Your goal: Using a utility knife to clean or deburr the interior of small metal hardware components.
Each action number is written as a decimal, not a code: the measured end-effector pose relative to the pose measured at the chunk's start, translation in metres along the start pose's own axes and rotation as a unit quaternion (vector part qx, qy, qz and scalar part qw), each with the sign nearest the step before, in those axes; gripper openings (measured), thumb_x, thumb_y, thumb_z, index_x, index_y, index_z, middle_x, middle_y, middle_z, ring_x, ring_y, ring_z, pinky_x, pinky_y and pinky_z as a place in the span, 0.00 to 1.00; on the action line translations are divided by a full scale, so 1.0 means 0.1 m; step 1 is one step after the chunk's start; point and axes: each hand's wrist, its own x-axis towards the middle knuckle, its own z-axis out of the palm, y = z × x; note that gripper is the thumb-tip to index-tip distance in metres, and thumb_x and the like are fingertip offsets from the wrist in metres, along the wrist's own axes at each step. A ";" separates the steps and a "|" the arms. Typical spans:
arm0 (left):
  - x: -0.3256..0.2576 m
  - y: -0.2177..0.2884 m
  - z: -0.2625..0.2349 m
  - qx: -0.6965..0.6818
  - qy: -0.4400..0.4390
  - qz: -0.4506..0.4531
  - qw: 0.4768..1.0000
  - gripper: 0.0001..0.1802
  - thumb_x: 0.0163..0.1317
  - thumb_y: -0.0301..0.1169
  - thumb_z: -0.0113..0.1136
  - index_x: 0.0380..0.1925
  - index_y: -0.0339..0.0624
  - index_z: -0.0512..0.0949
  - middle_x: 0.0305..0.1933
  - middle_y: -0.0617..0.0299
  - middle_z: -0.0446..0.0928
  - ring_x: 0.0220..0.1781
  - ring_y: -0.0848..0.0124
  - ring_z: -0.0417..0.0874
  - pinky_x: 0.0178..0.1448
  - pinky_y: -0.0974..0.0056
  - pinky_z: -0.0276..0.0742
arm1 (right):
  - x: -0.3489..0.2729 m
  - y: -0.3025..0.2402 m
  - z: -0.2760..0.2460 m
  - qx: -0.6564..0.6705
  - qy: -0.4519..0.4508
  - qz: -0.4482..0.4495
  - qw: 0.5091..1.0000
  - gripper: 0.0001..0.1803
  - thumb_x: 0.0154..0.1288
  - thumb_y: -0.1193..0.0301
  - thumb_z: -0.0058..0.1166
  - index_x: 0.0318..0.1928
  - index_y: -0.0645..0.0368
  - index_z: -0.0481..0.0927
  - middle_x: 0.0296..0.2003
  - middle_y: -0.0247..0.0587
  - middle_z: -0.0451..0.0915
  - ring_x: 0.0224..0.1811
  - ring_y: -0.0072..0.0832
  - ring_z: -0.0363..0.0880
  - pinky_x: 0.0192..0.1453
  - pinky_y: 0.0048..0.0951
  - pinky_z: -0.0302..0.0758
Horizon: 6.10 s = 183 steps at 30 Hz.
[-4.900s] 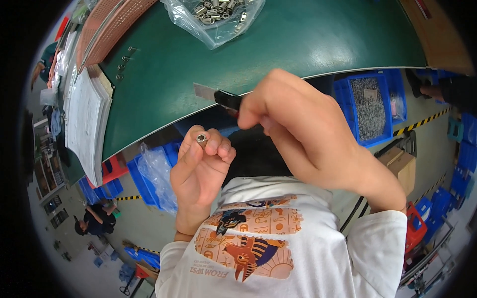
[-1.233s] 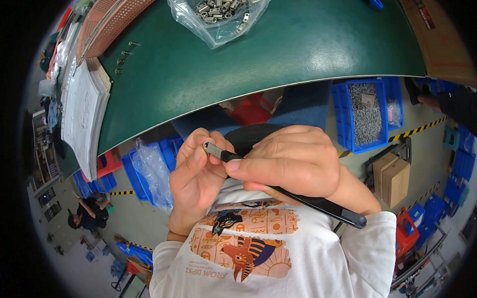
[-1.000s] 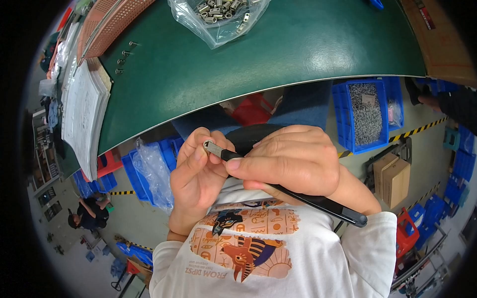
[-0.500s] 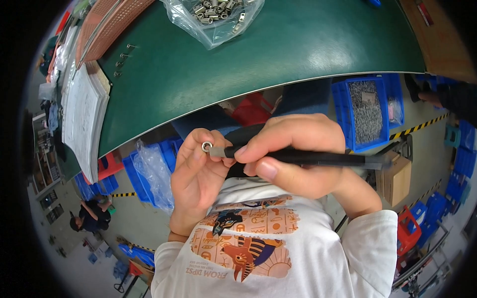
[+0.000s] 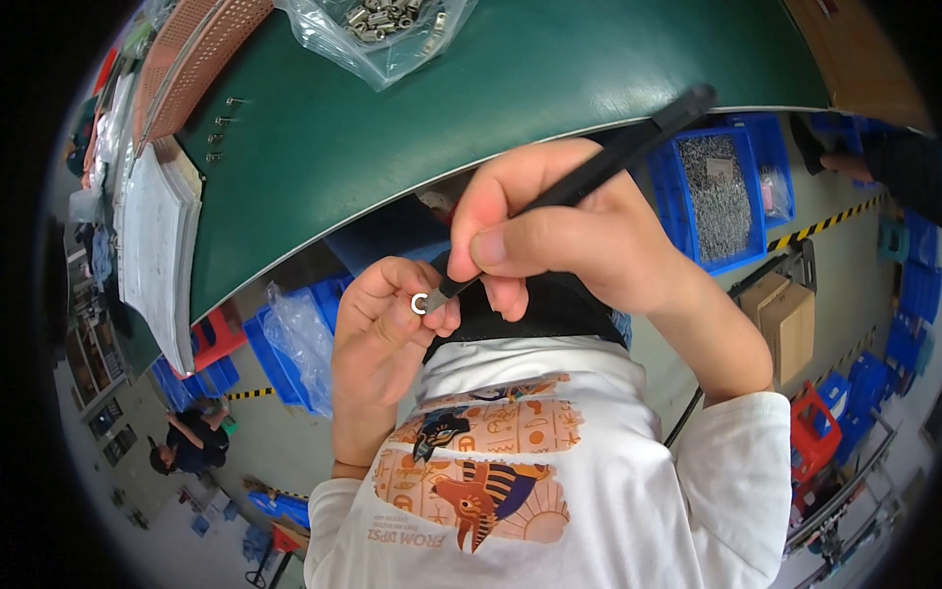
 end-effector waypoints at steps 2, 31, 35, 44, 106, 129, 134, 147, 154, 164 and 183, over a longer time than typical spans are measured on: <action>0.00 0.01 -0.03 -0.017 -0.020 -0.035 0.999 0.10 0.62 0.28 0.55 0.41 0.33 0.72 0.38 0.57 0.77 0.40 0.72 0.79 0.47 0.69 0.74 | 0.04 0.00 -0.02 0.002 -0.010 0.004 1.000 0.07 0.50 0.76 0.50 0.26 0.69 0.78 0.19 0.40 0.76 0.17 0.21 0.74 0.23 0.20 0.70; -0.03 0.02 0.02 -0.180 0.009 -0.091 0.979 0.07 0.65 0.28 0.49 0.41 0.41 0.73 0.38 0.59 0.76 0.44 0.67 0.78 0.47 0.66 0.74 | -0.09 0.24 -0.09 0.017 -0.002 -0.147 0.989 0.07 0.61 0.78 0.51 0.39 0.69 0.76 0.27 0.44 0.80 0.28 0.24 0.80 0.34 0.23 0.78; -0.03 0.02 0.05 -0.118 0.039 -0.038 0.992 0.05 0.62 0.25 0.52 0.39 0.40 0.72 0.40 0.57 0.75 0.45 0.67 0.77 0.48 0.66 0.74 | -0.09 0.26 -0.09 0.014 0.001 -0.139 0.990 0.08 0.61 0.77 0.52 0.40 0.69 0.76 0.27 0.44 0.80 0.28 0.24 0.80 0.34 0.23 0.78; 0.01 -0.03 0.10 0.155 0.052 0.213 0.963 0.14 0.50 0.11 0.58 0.36 0.34 0.70 0.43 0.50 0.72 0.47 0.66 0.75 0.54 0.64 0.72 | 0.01 0.39 0.11 -0.355 0.044 -0.301 0.884 0.09 0.47 0.81 0.61 0.33 0.62 0.80 0.26 0.41 0.77 0.27 0.30 0.77 0.28 0.26 0.72; 0.69 1.37 -1.04 0.813 0.352 0.329 0.326 0.10 0.44 0.31 0.69 0.27 0.44 0.78 0.46 0.56 0.70 0.51 0.55 0.69 0.55 0.55 0.63 | 0.25 0.27 -0.18 -0.511 0.212 -0.355 0.754 0.16 0.46 0.84 0.58 0.39 0.62 0.77 0.29 0.44 0.77 0.28 0.33 0.78 0.31 0.27 0.75; 1.62 0.69 0.13 0.872 -0.058 0.277 0.400 0.10 0.45 0.26 0.60 0.30 0.40 0.74 0.28 0.54 0.70 0.34 0.56 0.74 0.38 0.54 0.67 | 0.45 0.36 -0.38 -0.486 0.235 -0.421 0.729 0.09 0.42 0.81 0.63 0.24 0.60 0.76 0.20 0.39 0.75 0.20 0.32 0.74 0.22 0.27 0.68; 1.69 0.68 0.03 0.874 -0.029 0.334 0.352 0.11 0.37 0.25 0.62 0.25 0.41 0.73 0.27 0.57 0.70 0.33 0.60 0.75 0.36 0.59 0.70 | 0.43 0.40 -0.35 -0.496 0.253 -0.389 0.734 0.08 0.43 0.79 0.64 0.25 0.58 0.76 0.20 0.37 0.74 0.18 0.29 0.73 0.21 0.26 0.67; 1.45 0.65 0.11 0.750 0.054 0.399 0.524 0.07 0.51 0.28 0.60 0.29 0.40 0.72 0.30 0.59 0.72 0.35 0.63 0.76 0.37 0.62 0.71 | 0.34 0.31 -0.32 -0.468 0.259 -0.382 0.754 0.08 0.47 0.80 0.61 0.31 0.60 0.78 0.24 0.38 0.74 0.20 0.25 0.73 0.24 0.23 0.69; 0.81 0.39 0.16 0.183 -0.019 0.045 0.982 0.06 0.64 0.30 0.52 0.38 0.41 0.71 0.33 0.69 0.73 0.33 0.82 0.72 0.37 0.74 0.69 | 0.38 0.07 -0.04 -0.533 0.161 -0.474 0.682 0.16 0.40 0.78 0.66 0.34 0.60 0.77 0.26 0.42 0.75 0.24 0.33 0.75 0.27 0.27 0.72; 0.52 0.45 0.09 0.147 0.006 -0.023 0.989 0.09 0.64 0.33 0.49 0.38 0.39 0.71 0.35 0.65 0.73 0.37 0.79 0.72 0.43 0.72 0.69 | 0.43 0.11 0.11 -0.492 0.123 -0.407 0.760 0.11 0.42 0.75 0.62 0.30 0.58 0.77 0.24 0.37 0.74 0.22 0.31 0.75 0.24 0.28 0.71; 0.31 0.22 0.07 -0.013 -0.031 -0.039 0.999 0.14 0.68 0.35 0.44 0.47 0.37 0.68 0.40 0.61 0.73 0.41 0.73 0.72 0.49 0.66 0.69 | 0.33 0.28 0.15 -0.475 0.150 -0.466 0.731 0.10 0.44 0.73 0.63 0.31 0.59 0.80 0.22 0.37 0.75 0.19 0.28 0.74 0.21 0.25 0.69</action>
